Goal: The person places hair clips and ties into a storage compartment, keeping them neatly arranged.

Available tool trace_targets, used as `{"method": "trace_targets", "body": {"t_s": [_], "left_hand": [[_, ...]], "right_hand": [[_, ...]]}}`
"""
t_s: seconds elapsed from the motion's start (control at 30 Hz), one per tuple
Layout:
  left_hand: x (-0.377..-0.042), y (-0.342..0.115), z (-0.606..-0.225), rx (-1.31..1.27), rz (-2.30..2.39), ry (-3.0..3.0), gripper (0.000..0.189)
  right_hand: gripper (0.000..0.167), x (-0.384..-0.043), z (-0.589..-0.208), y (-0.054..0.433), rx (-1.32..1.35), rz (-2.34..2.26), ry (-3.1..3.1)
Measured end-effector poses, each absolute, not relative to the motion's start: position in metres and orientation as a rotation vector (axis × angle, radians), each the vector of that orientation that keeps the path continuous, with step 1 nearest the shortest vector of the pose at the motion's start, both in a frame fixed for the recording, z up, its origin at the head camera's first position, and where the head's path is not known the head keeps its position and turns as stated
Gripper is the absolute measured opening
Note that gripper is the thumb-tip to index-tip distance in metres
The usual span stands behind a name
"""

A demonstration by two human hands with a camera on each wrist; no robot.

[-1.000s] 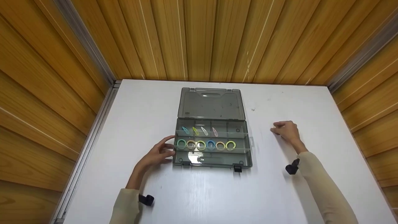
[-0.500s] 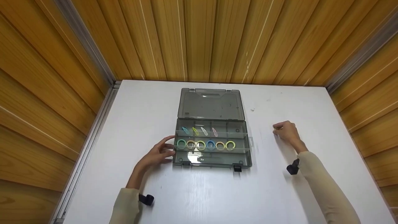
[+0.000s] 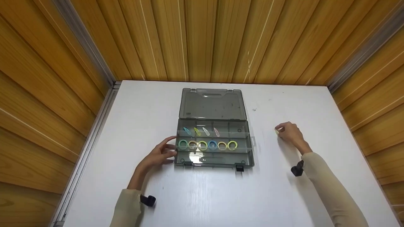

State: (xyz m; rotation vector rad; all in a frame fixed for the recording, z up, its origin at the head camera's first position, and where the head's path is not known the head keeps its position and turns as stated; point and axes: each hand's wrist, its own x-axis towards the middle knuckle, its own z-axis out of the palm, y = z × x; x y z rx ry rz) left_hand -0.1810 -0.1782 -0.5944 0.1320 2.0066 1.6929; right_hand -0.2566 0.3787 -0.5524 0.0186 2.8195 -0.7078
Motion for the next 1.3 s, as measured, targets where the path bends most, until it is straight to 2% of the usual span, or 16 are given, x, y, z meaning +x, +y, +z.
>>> {"method": "trace_targets", "body": {"t_s": [0.6,1.0,1.3], "left_hand": [[-0.177,-0.187,-0.593,0.145,1.694,2.016,0.073],[-0.175,-0.185,-0.595,0.112,1.694,2.029,0.074],[-0.18,-0.181,-0.598,0.184,1.694,2.017,0.072]], "right_hand": [[0.037,-0.261,-0.538,0.332,-0.145,-1.089,2.69],[0.038,-0.258,-0.525,0.292,-0.287,-1.108,2.734],[0.037,-0.26,-0.525,0.273,-0.321,-1.157,2.702]]}}
